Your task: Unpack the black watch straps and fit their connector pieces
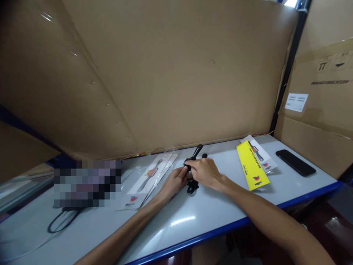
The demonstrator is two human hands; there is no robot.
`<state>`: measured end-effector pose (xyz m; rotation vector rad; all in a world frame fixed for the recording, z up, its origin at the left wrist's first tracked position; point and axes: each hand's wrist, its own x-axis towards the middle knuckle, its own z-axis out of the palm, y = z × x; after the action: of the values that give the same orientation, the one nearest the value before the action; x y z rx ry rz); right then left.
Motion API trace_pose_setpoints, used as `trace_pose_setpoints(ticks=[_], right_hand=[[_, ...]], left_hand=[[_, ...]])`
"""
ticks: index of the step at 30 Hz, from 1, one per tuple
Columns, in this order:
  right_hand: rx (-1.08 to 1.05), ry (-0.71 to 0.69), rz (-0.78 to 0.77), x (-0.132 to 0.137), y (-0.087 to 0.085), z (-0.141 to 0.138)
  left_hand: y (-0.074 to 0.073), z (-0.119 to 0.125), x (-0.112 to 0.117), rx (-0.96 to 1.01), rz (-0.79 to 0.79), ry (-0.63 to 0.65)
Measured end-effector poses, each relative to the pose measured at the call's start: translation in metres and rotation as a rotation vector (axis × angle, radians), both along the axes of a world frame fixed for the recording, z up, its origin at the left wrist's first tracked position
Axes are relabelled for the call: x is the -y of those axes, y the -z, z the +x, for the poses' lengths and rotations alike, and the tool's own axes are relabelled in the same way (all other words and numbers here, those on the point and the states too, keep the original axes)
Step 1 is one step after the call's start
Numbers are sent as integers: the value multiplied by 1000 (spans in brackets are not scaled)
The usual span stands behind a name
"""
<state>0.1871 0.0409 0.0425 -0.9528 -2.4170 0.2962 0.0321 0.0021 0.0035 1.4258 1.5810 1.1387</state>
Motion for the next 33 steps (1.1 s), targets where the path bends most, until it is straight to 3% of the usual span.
trace_pose_setpoints(ticks=[3, 9, 15, 22, 28, 33], right_hand=[[10, -21, 4, -1, 1, 0], [67, 96, 19, -2, -1, 0], [1, -41, 8, -2, 0, 0], [48, 78, 33, -3, -1, 2], [17, -32, 43, -2, 0, 1], [74, 83, 50, -3, -1, 0]], left_hand=[[-1, 0, 0, -1, 1, -2], [1, 0, -1, -25, -20, -17], [1, -1, -1, -12, -12, -11], [4, -1, -1, -4, -13, -4], [2, -1, -1, 1, -3, -8], [1, -1, 0, 26, -8, -13]])
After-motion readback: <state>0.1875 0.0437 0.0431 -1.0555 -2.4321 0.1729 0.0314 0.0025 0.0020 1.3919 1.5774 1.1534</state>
